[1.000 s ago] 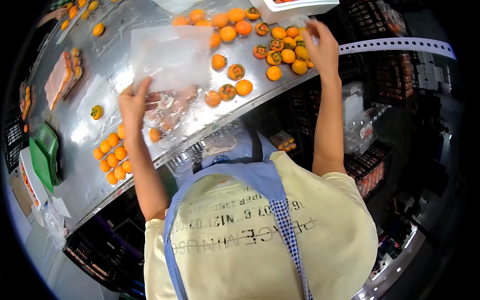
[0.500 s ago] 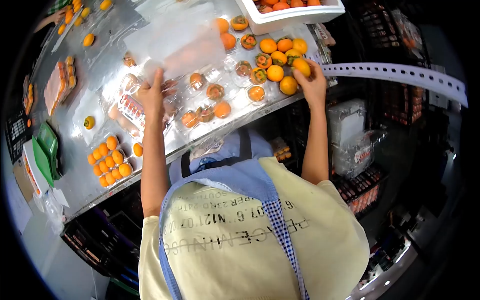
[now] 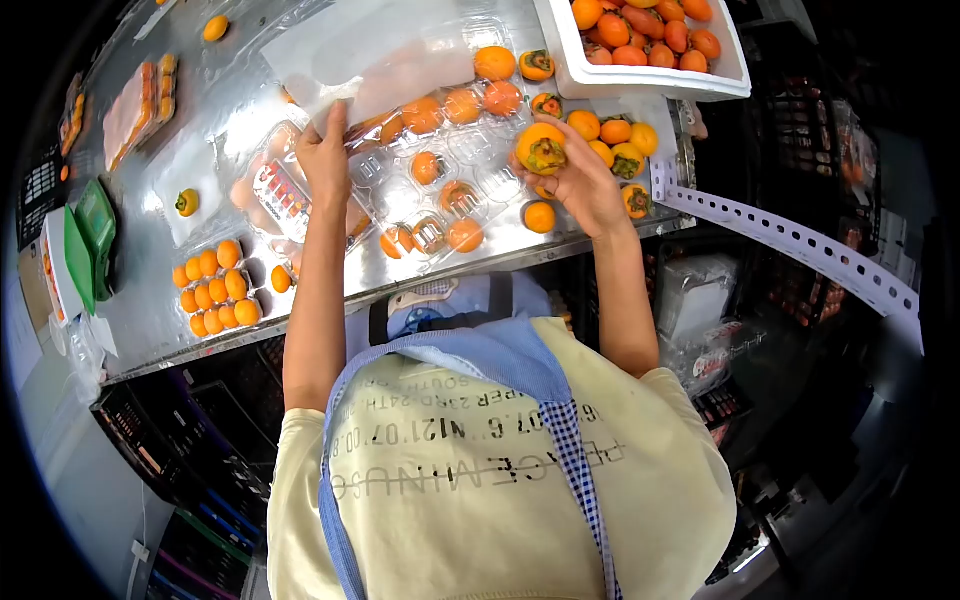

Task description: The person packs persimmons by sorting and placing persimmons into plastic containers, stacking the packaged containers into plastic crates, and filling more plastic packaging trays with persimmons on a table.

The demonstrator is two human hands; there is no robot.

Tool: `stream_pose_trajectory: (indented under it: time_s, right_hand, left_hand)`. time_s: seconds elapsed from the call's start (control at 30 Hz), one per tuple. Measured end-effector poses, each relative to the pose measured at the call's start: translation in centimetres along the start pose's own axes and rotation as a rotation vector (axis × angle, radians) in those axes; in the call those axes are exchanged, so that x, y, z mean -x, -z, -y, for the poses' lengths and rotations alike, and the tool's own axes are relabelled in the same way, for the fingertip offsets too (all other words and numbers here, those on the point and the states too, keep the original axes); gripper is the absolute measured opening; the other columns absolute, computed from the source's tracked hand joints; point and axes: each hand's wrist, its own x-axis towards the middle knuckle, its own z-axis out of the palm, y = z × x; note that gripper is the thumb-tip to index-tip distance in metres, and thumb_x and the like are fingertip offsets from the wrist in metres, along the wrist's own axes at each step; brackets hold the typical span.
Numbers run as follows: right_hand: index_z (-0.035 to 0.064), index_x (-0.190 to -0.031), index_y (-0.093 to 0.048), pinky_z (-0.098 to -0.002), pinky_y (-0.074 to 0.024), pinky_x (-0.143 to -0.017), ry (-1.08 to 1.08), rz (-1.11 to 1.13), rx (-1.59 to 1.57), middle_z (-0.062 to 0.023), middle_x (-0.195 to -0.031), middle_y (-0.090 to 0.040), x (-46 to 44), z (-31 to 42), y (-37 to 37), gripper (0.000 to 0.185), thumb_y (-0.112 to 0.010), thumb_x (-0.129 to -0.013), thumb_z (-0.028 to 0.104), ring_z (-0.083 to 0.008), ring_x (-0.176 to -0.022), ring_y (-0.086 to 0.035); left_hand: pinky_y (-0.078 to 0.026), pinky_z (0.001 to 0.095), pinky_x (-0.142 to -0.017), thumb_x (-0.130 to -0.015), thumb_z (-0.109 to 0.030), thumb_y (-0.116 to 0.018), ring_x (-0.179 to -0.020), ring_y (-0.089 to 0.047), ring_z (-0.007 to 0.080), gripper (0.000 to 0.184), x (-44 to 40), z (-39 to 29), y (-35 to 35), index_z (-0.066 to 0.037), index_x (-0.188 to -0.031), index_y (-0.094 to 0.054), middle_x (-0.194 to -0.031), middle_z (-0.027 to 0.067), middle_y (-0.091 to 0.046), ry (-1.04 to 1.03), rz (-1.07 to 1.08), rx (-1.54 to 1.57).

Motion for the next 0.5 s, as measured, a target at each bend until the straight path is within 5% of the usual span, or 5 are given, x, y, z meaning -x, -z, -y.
stream_pose_trajectory:
  time_s: [0.13, 0.27, 0.37, 0.5]
  right_hand:
    - [-0.0001, -0.129, -0.040, -0.0362, -0.0474, -0.090, 0.058, -0.090, -0.017, -0.0127, -0.114, -0.053, 0.4, 0.4, -0.7, 0.042, -0.049, -0.091, 0.017, -0.0234, -0.104, -0.056]
    - [0.0005, -0.116, -0.053, -0.0326, -0.0424, -0.093, 0.302, -0.142, 0.428, -0.0102, -0.114, -0.052, 0.6, 0.1, -1.9, 0.040, -0.064, -0.078, 0.003, -0.0209, -0.106, -0.053]
    - [0.0041, -0.108, -0.058, -0.0326, -0.0413, -0.091, 0.563, -0.173, 1.083, -0.0090, -0.111, -0.054, 0.0, -1.5, -1.3, 0.038, -0.069, -0.071, 0.003, -0.0227, -0.105, -0.052]
    - [0.0058, -0.105, -0.060, -0.0319, -0.0395, -0.092, 0.533, -0.157, 1.287, -0.0083, -0.112, -0.050, 0.6, -3.0, -1.6, 0.042, -0.074, -0.066, 0.003, -0.0227, -0.107, -0.048]
  left_hand:
    - [-0.056, 0.0316, -0.051, -0.085, -0.021, -0.064, -0.066, -0.064, 0.0194, 0.030, 0.1, -1.4, 0.7, 0.006, -0.097, -0.059, -0.087, 0.0110, -0.063, 0.015, -0.038, 0.018]
    - [-0.056, 0.0288, -0.049, -0.085, -0.024, -0.065, -0.067, -0.066, 0.0202, 0.032, 0.7, -2.9, 1.4, 0.005, -0.096, -0.059, -0.082, 0.0114, -0.063, 0.075, -0.022, -0.022]
    - [-0.056, 0.0295, -0.050, -0.084, -0.023, -0.065, -0.068, -0.065, 0.0211, 0.032, 0.9, -2.0, 1.8, 0.005, -0.098, -0.057, -0.084, 0.0117, -0.063, 0.099, -0.008, -0.029]
    - [-0.056, 0.0310, -0.050, -0.085, -0.018, -0.064, -0.069, -0.065, 0.0215, 0.031, 1.1, -1.7, 2.1, 0.004, -0.104, -0.055, -0.090, 0.0112, -0.062, 0.123, -0.016, 0.007]
